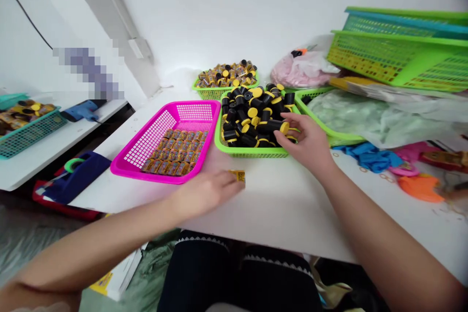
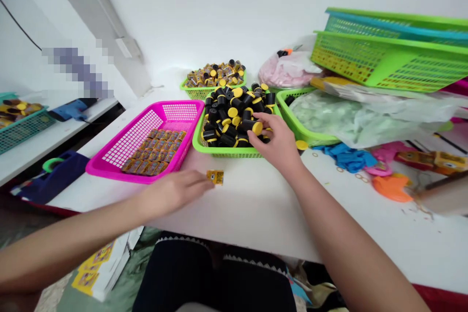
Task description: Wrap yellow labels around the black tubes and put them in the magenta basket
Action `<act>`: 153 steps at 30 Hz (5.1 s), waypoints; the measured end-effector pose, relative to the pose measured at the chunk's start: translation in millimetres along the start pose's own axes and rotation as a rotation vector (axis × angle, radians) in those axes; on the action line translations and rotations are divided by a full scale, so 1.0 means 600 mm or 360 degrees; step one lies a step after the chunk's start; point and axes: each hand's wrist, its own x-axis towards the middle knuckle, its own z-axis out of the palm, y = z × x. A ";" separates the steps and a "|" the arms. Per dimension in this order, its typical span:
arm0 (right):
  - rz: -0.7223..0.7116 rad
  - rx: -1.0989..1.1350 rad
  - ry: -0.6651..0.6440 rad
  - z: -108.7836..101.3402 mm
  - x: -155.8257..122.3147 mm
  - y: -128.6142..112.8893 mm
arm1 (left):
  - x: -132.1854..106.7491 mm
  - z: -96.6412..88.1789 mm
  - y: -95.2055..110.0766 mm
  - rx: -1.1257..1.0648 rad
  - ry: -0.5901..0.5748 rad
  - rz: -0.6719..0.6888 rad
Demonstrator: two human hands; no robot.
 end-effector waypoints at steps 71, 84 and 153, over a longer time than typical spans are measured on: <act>0.0399 0.0629 -0.0889 0.013 -0.028 -0.079 | 0.073 0.089 0.013 -0.1126 0.0951 -0.0186; 0.1161 0.0637 -0.0941 0.029 -0.030 -0.117 | 0.072 0.091 0.022 -0.0471 0.1015 -0.0046; 0.0472 -0.1169 -0.0960 0.002 0.052 0.002 | 0.143 -0.104 -0.274 -0.0156 0.0048 -0.1304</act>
